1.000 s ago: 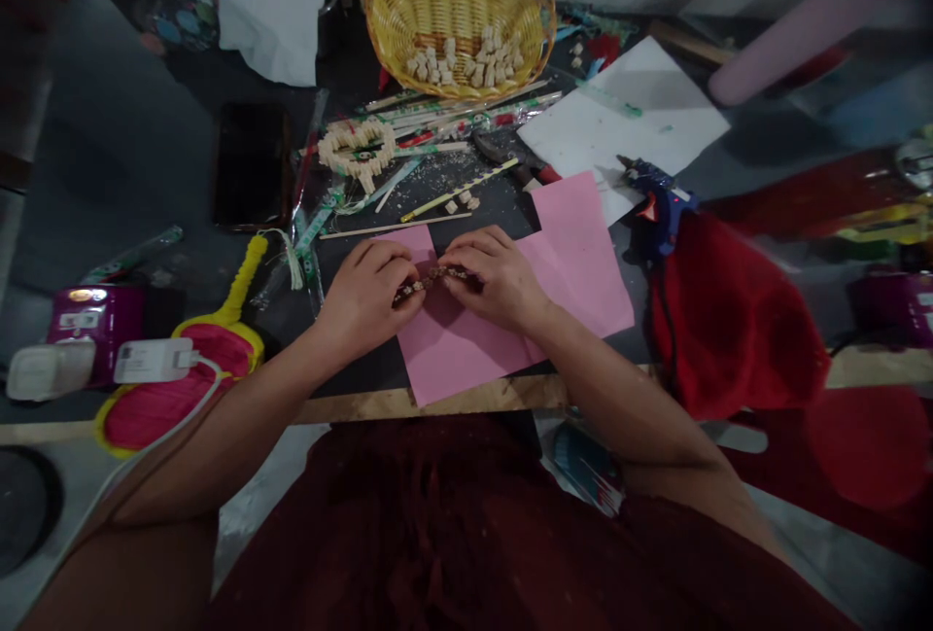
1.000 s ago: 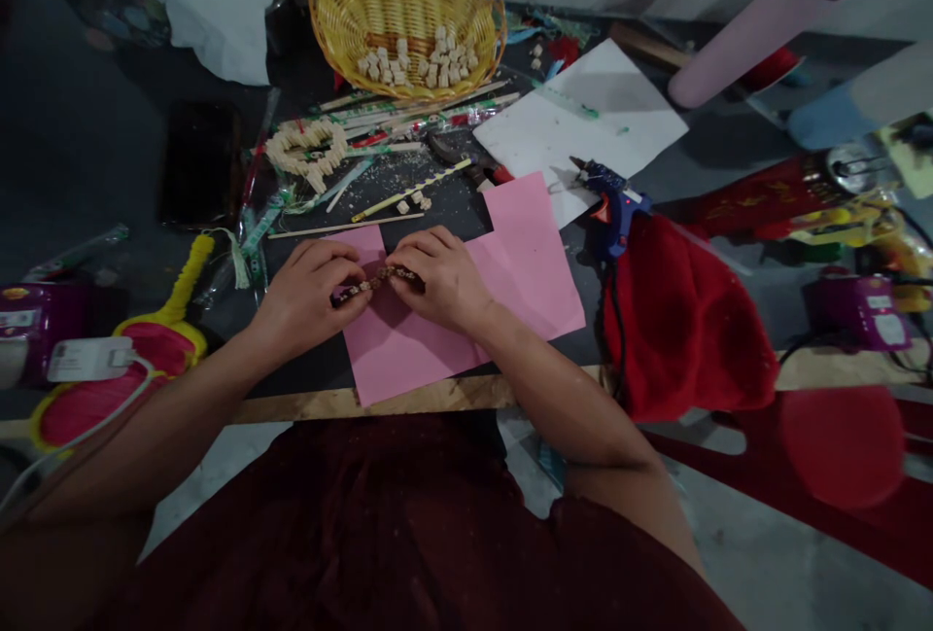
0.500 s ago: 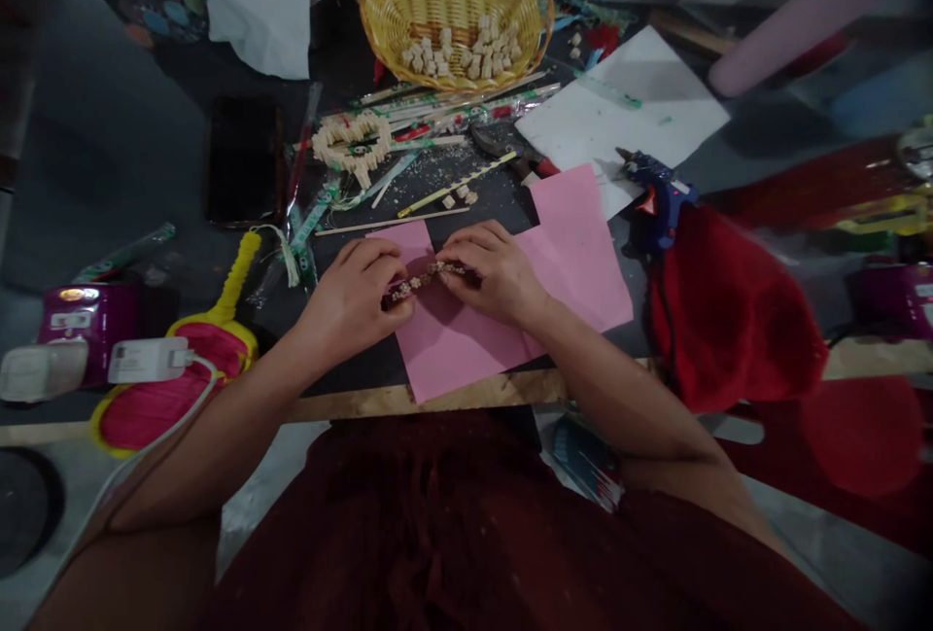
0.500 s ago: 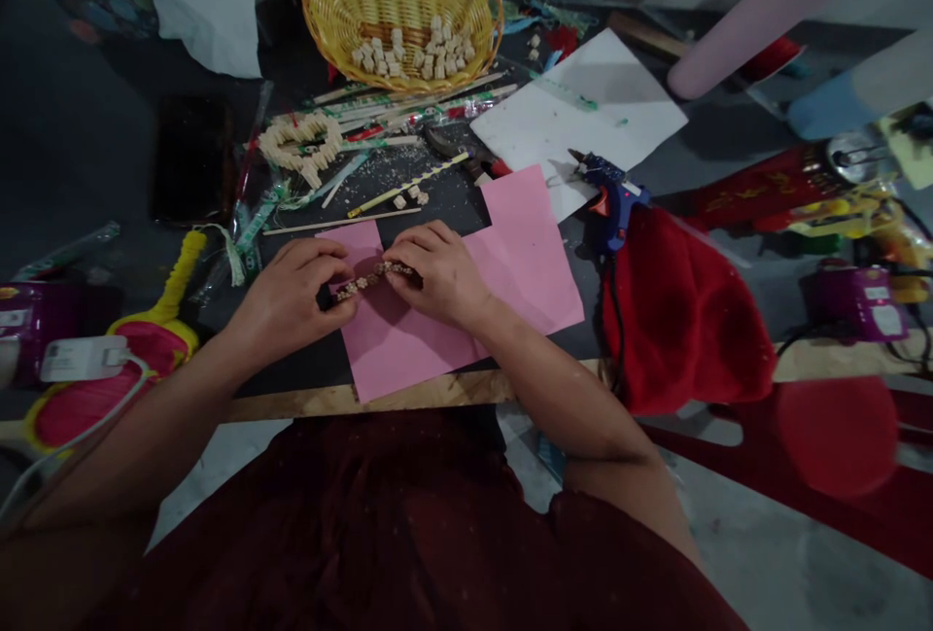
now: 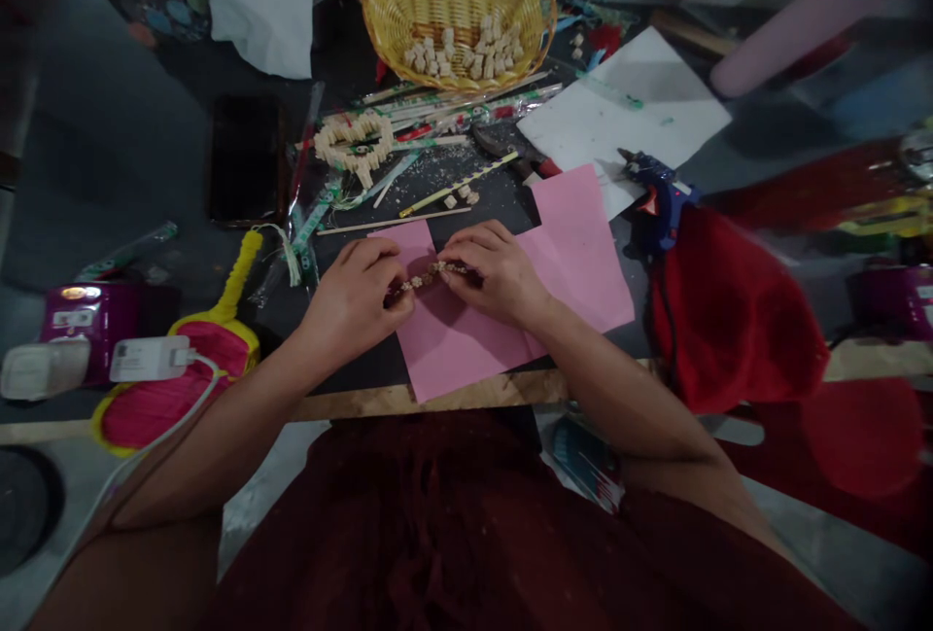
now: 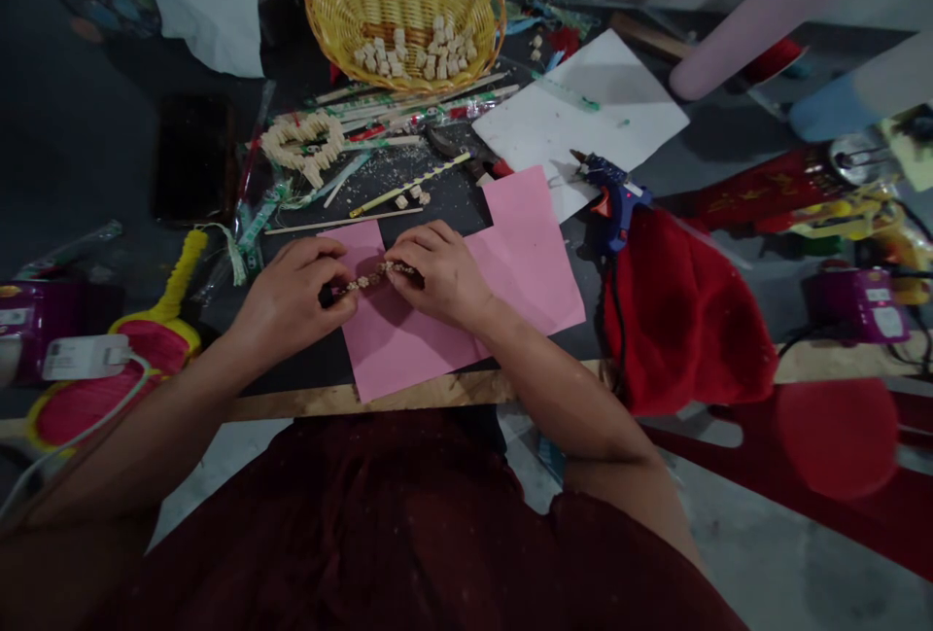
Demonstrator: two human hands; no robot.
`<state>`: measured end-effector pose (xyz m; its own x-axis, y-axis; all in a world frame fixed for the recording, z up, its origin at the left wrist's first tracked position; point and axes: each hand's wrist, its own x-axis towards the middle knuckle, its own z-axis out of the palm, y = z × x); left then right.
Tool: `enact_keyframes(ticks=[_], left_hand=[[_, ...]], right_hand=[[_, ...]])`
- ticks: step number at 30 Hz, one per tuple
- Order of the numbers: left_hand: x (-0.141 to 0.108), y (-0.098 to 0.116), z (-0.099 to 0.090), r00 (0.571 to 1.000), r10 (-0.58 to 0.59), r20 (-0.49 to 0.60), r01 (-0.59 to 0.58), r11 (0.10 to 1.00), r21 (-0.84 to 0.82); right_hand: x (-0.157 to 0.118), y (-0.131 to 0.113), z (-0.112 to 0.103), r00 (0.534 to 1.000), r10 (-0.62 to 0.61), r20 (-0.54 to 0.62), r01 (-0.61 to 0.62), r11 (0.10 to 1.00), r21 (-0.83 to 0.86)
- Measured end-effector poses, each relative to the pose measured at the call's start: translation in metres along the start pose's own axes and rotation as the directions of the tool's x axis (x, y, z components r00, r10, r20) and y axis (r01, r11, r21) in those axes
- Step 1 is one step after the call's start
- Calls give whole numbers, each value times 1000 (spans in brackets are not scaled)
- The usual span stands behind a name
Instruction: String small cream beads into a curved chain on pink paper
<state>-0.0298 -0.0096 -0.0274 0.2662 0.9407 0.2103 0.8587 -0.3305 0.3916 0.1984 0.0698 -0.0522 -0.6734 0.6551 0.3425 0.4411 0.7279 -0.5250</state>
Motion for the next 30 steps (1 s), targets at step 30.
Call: enact_keyframes(ticks=[30], left_hand=[[-5,-6,-15,997,24,73,-22,999,-26]], right_hand=[[0,3,0,998,-67,-19,67,997,24]])
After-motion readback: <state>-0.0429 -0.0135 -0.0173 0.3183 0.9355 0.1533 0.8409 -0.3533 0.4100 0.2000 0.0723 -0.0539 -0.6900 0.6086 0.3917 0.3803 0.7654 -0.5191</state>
